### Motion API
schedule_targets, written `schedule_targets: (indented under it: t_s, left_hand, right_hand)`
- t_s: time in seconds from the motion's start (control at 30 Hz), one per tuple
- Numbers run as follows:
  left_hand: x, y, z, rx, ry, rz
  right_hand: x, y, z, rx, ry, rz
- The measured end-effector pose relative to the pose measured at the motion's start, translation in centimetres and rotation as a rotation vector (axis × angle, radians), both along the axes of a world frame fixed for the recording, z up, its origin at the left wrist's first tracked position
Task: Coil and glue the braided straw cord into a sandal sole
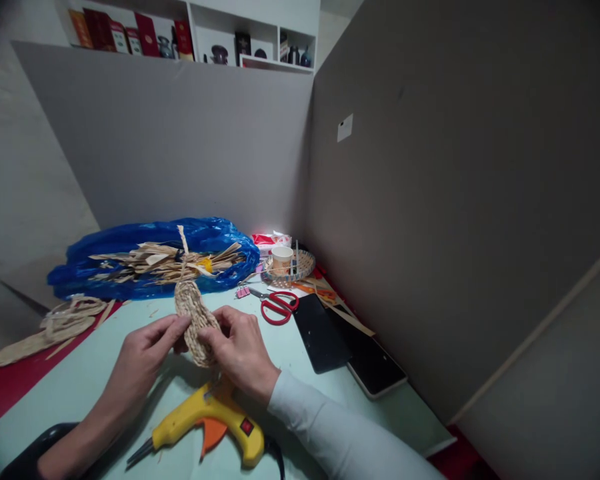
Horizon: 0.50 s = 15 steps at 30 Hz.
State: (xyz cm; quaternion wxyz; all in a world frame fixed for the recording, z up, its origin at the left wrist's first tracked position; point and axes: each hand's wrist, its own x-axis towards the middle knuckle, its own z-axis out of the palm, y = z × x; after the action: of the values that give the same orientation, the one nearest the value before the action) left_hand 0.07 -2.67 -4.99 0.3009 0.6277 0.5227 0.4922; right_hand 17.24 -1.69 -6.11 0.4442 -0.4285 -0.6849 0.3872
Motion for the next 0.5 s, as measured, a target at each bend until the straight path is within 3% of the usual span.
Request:
schedule_targets:
  t_s: [0.2, 0.5]
  left_hand:
    - [-0.3, 0.5, -0.7, -0.066, 0.026, 0.014]
    - [-0.9, 2.1, -1.6, -0.236, -0.339, -0.178]
  right_hand:
    - [-0.1, 0.4, -0.5, -0.036, 0.02, -0.002]
    - [0.3, 1.7, -0.5, -0.159, 0.067, 0.113]
